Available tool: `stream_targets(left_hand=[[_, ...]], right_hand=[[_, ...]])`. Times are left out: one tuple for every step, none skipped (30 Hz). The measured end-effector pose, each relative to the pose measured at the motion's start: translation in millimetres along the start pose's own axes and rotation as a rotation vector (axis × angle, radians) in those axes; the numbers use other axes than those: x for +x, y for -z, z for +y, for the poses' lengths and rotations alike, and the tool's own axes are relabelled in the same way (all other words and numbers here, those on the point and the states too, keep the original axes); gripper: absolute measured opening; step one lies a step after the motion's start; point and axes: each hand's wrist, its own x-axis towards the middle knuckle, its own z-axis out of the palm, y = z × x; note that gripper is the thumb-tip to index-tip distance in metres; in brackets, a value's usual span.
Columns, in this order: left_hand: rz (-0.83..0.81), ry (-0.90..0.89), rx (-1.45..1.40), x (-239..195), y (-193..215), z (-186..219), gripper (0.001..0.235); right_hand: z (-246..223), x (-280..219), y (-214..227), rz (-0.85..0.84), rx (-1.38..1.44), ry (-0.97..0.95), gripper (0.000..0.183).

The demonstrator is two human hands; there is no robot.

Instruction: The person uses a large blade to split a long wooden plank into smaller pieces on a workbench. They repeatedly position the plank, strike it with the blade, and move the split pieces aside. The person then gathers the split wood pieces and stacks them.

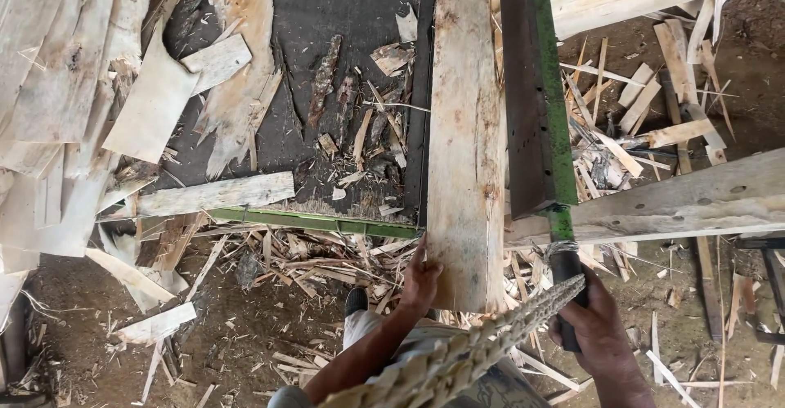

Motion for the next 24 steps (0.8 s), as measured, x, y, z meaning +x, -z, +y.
stream_targets(left_hand=[[0.024, 0.012, -0.098, 0, 3, 0, 0.089], [0.049, 0.024, -0.197, 0, 6, 1, 0.09], [0.051, 0.02, -0.193, -2, 6, 4, 0.09], [0.032, -0.019, 0.021, -5, 6, 8, 0.089], [0.014, -0.058, 0.235, -7, 6, 11, 0.088], [0.015, -0.06, 0.24, -7, 7, 12, 0.088], [0.012, -0.044, 0.196, -6, 7, 12, 0.09], [0.01, -0.027, 0.152, -5, 7, 12, 0.091], [0.009, -0.029, 0.156, -8, 1, 20, 0.091], [0.052, 0.017, 0.256, -10, -5, 27, 0.089], [0.098, 0.065, 0.354, -14, -11, 33, 0.088], [0.099, 0.068, 0.357, -12, -13, 38, 0.088], [0.101, 0.072, 0.435, -14, -15, 40, 0.085], [0.103, 0.076, 0.514, -17, -16, 43, 0.083], [0.109, 0.081, 0.505, -18, -18, 42, 0.083], [0.111, 0.062, 0.462, -21, -19, 42, 0.084], [0.107, 0.028, 0.421, -16, -20, 45, 0.084], [0.107, 0.019, 0.415, -17, -19, 47, 0.084], [0.089, 0.038, 0.59, -22, -18, 49, 0.083], [0.071, 0.056, 0.765, -26, -18, 50, 0.081], [0.067, 0.051, 0.761, -20, -15, 45, 0.081], [0.029, -0.033, 0.714, -13, -12, 39, 0.079], [0.001, -0.107, 0.672, -13, -6, 36, 0.078], [0.009, -0.104, 0.673, -9, -12, 42, 0.078]], right_hand=[[0, 0, 0, -0.004, 0.003, 0.004, 0.073], [1, 0, 1, -0.008, 0.006, 0.008, 0.073], [0, -1, -1, -0.012, 0.009, 0.009, 0.073], [-1, -2, -2, -0.008, 0.006, 0.004, 0.072], [-3, -2, -3, -0.004, 0.003, 0.0, 0.071], [-4, -3, -3, -0.007, 0.007, 0.0, 0.071], [-5, -4, -4, -0.001, -0.002, -0.006, 0.069], [-5, -5, -5, 0.006, -0.011, -0.013, 0.067], [-5, -4, -4, 0.005, -0.007, -0.012, 0.067], [-5, -3, -3, 0.004, -0.008, -0.008, 0.066], [-5, -3, -1, 0.005, -0.012, -0.007, 0.065], [-2, 0, -2, 0.005, -0.01, -0.01, 0.065], [1, 0, -2, -0.009, -0.004, 0.009, 0.064], [5, 1, -1, -0.024, 0.002, 0.027, 0.064], [13, 5, -7, -0.025, -0.008, 0.021, 0.064], [22, 8, -12, 0.056, -0.101, -0.042, 0.063], [29, 16, -20, 0.135, -0.189, -0.088, 0.062], [54, 29, -19, 0.132, -0.195, -0.079, 0.062], [79, 37, -16, 0.125, -0.211, -0.076, 0.064], [105, 47, -14, 0.119, -0.229, -0.073, 0.066], [105, 51, -14, 0.122, -0.232, -0.067, 0.066], [105, 56, -14, 0.081, -0.244, -0.038, 0.069], [107, 56, -17, 0.032, -0.254, -0.022, 0.071], [81, 49, -21, 0.026, -0.255, -0.028, 0.071]])
